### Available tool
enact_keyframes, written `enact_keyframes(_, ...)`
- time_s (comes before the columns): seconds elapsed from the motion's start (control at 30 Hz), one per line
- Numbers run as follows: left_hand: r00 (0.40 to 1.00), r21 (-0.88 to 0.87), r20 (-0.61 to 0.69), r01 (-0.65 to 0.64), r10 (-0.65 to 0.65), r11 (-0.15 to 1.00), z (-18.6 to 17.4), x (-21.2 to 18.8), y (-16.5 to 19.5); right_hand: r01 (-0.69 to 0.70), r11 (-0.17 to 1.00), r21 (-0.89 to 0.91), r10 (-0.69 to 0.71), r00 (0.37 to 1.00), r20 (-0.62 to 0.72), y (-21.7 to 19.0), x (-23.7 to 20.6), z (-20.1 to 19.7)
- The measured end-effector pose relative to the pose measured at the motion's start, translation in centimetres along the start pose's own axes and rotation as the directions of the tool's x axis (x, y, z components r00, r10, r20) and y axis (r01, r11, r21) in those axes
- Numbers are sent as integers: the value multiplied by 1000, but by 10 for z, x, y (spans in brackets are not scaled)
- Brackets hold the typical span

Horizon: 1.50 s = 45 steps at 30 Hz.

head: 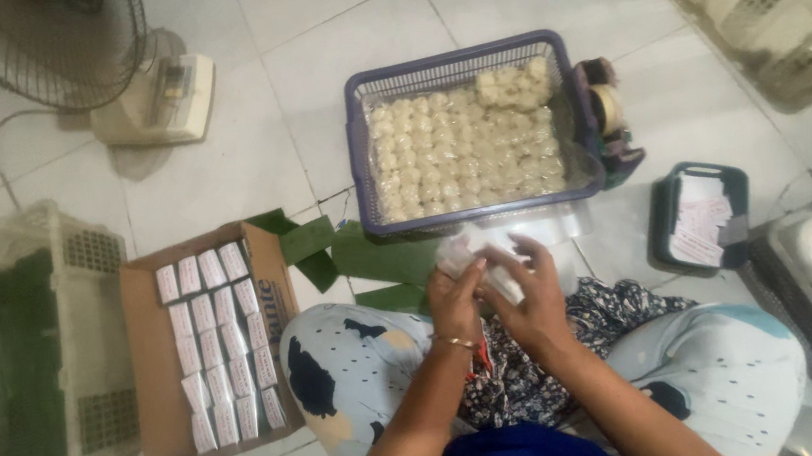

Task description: The person sits on the floor wrapping small white food items in cut green leaf pieces, folding the leaf around each item by hand and placing the wrapped items into a plastic basket. They also take small paper labels from a tray and attach them to the wrapped items, with finished labeled items collected in a cardboard box.

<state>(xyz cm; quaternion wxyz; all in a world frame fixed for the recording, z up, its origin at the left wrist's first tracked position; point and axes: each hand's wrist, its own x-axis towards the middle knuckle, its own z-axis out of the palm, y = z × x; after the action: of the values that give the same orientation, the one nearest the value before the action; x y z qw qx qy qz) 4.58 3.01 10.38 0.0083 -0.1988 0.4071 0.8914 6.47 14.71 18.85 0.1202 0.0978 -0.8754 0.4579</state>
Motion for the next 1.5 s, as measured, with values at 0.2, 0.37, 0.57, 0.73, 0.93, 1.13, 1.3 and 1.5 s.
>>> enact_keyframes(0.2, 982, -279, -171, 24, -74, 960, -27, 21, -65, -408, 826, 389, 340, 911, 234, 61, -25, 42)
enact_keyframes(0.37, 983, 151, -183, 19, 9, 988, -74, 58, -49, -739, 141, 659, 558, 609, 563, 105, -22, 55)
enact_keyframes(0.57, 901, 954, -218, 277, 376, -111, -163, 142, 102, -789, 53, 612, 591, 518, 618, 116, -14, 35)
enact_keyframes(0.73, 842, 768, -531, 525, 93, -366, -163, 146, 135, -814, 127, 567, 574, 527, 627, 122, -20, 38)
enact_keyframes(0.93, 897, 857, -413, 441, 156, -268, -183, 154, 130, -822, 98, 561, 575, 507, 642, 124, -27, 34)
enact_keyframes(1.13, 910, 939, -342, 325, 235, 109, -182, 144, 126, -790, 152, 594, 614, 546, 570, 122, -20, 22)
enact_keyframes(1.3, 909, 883, -414, 388, 50, 262, -166, 136, 128, -776, 178, 605, 622, 565, 542, 129, -28, 17)
enact_keyframes(1.5, 852, 887, -463, 446, 246, 121, -172, 140, 120, -775, 183, 605, 634, 563, 529, 135, -39, 18)
